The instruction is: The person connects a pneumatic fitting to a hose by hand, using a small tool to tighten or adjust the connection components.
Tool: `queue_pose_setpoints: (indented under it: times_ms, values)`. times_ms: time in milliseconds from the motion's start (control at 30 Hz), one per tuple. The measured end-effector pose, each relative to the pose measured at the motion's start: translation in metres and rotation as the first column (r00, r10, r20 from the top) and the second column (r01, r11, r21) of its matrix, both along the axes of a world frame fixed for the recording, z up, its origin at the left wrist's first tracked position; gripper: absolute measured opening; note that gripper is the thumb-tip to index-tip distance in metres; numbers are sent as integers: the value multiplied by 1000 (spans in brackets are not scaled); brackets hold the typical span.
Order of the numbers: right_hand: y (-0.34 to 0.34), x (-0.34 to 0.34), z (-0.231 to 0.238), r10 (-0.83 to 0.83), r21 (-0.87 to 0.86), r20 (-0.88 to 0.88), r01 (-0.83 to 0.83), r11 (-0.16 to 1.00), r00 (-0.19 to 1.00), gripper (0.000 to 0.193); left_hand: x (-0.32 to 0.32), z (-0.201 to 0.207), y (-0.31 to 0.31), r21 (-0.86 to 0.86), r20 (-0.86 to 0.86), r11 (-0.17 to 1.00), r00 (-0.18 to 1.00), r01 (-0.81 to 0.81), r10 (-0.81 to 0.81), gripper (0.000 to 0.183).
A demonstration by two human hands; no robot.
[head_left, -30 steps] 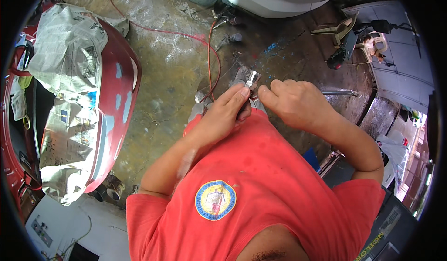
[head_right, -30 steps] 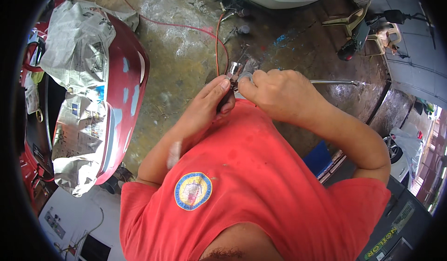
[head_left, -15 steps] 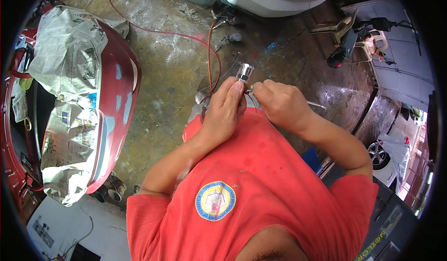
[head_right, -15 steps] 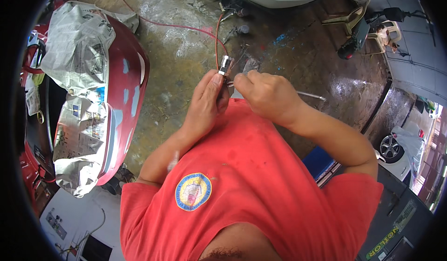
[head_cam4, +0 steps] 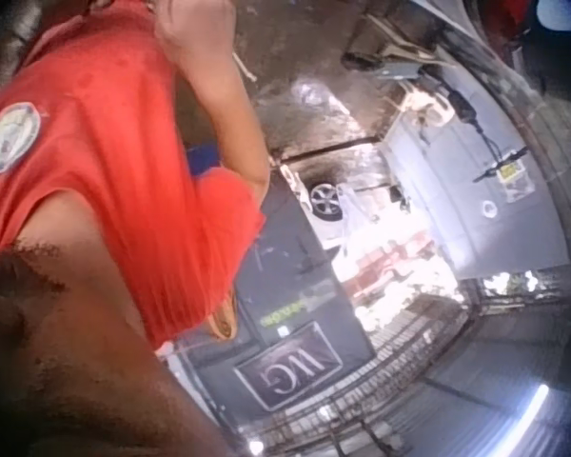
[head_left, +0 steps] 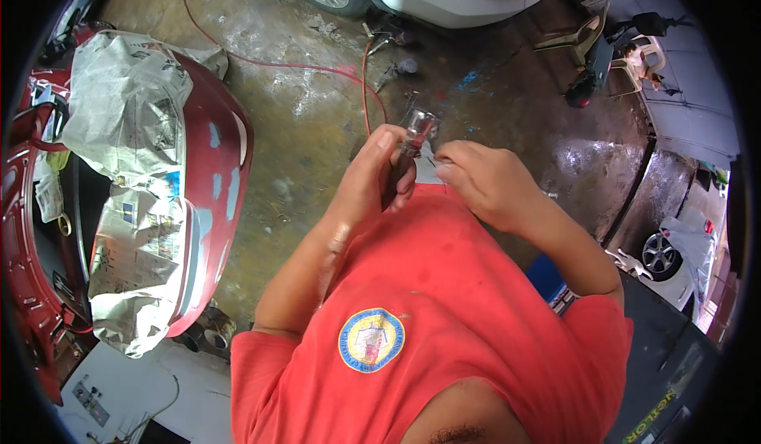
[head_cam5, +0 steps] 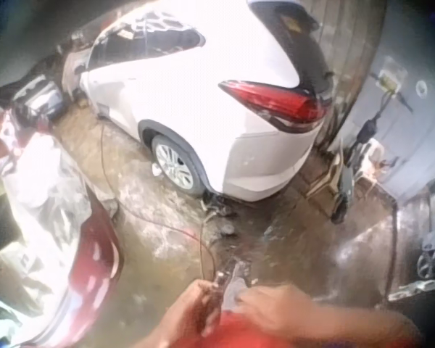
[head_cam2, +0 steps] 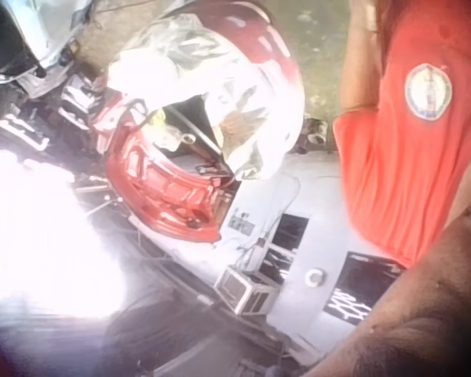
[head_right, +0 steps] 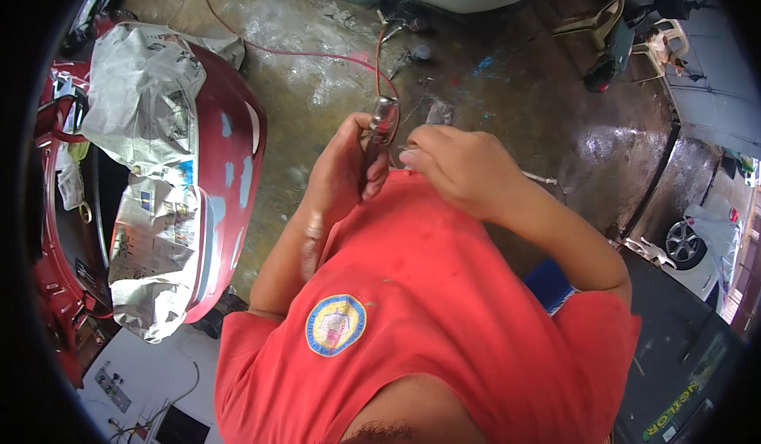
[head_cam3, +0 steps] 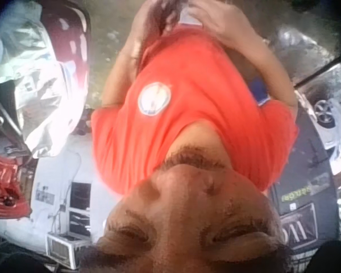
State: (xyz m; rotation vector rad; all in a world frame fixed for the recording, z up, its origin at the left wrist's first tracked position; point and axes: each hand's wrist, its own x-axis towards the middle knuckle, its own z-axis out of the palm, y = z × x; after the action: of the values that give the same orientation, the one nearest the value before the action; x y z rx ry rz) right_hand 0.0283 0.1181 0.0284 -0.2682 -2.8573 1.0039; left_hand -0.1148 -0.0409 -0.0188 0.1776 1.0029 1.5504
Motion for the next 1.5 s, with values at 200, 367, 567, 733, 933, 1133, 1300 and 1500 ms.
queue_pose_setpoints:
  times_ms: [200,367,567,733,933,1133,1300,1500]
  values:
    - [-3,11,21,-167,-623,166,235,746,972,25,-21,-9,1,287,151,957,988,-34,-10,43]
    - [-12,10,14,-235,-823,192,287,490,953,24,-28,-5,5,192,205,981,979,-38,-2,44]
    - [-18,15,29,-223,-750,64,194,632,973,19,-45,-5,17,656,89,753,986,49,-142,55]
    - [-4,5,42,-215,-964,223,247,93,951,21,-42,16,32,529,443,787,894,-318,63,39]
    - [-3,-8,11,-281,-949,312,310,-51,908,24,-36,-16,22,366,579,755,768,-544,272,24]
    - [-16,-29,-27,-232,-882,390,434,186,891,23,-42,-17,15,333,543,645,699,-688,465,22]
    - [-31,-46,-52,-67,-909,244,252,331,967,25,-46,-18,17,360,477,564,666,-744,574,23]
    - [15,-38,-35,-115,-798,283,300,522,952,21,-55,-41,-25,262,-106,899,915,-351,388,18]
